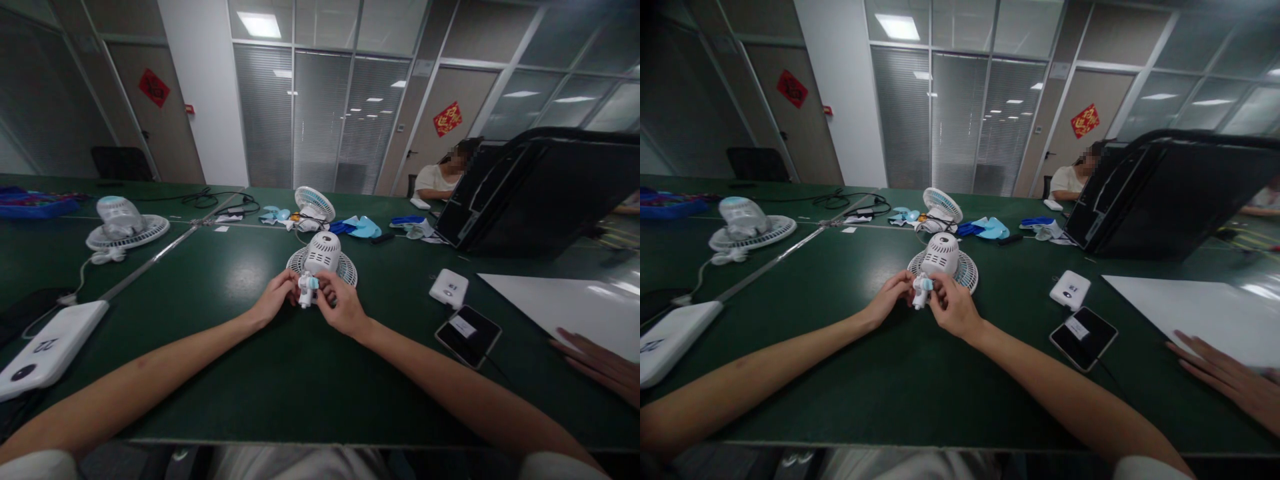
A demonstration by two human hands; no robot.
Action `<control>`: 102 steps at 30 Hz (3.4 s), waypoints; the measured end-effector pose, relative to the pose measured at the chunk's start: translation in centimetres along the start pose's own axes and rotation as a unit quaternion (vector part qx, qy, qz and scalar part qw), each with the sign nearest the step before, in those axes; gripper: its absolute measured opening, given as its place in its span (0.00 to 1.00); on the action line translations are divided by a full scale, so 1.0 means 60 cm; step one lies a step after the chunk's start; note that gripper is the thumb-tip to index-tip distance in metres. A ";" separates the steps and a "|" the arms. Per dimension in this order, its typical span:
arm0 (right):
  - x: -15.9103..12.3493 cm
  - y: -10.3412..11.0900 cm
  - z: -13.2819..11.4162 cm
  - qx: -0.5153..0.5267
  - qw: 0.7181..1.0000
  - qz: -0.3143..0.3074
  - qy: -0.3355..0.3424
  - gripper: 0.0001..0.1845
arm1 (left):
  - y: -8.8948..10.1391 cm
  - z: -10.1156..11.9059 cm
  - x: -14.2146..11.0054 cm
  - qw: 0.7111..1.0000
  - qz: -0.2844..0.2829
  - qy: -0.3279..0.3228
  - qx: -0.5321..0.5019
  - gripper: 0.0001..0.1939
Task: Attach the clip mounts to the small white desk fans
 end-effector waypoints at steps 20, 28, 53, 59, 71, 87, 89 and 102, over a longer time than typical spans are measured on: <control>0.002 0.004 -0.003 0.012 1.000 -0.001 0.003 0.14 | 0.003 -0.002 0.002 1.000 0.003 0.001 -0.005 0.04; 0.000 0.001 0.005 0.012 1.000 0.013 -0.003 0.14 | 0.003 -0.002 0.001 1.000 0.007 0.002 -0.007 0.05; -0.001 0.004 0.018 0.020 0.998 0.008 -0.051 0.09 | 0.000 0.001 0.001 1.000 0.000 -0.006 0.004 0.04; -0.002 0.001 0.014 0.014 0.999 0.008 -0.040 0.07 | 0.000 0.000 0.001 1.000 -0.003 -0.007 0.007 0.04; 0.001 0.004 -0.006 -0.017 0.999 0.007 0.044 0.15 | -0.001 0.004 -0.001 1.000 -0.001 -0.009 0.009 0.04; 0.009 0.005 -0.014 -0.040 0.998 0.005 0.057 0.15 | 0.000 0.002 0.000 1.000 0.001 -0.007 0.005 0.04; 0.009 0.005 -0.013 -0.036 0.998 0.004 0.052 0.15 | 0.000 0.001 0.000 1.000 0.001 -0.006 0.004 0.04; 0.009 0.009 -0.009 -0.029 0.999 0.011 0.024 0.12 | 0.000 0.001 0.000 1.000 -0.001 -0.004 0.001 0.04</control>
Point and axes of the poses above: each hand's wrist, its own x-axis towards the middle knuckle, its own y-axis out of the back of the hand, z = x × y, the point moved 8 cm from there along x, towards the middle knuckle, and after that the axes turned 15 degrees about y, right-handed, at the moved point
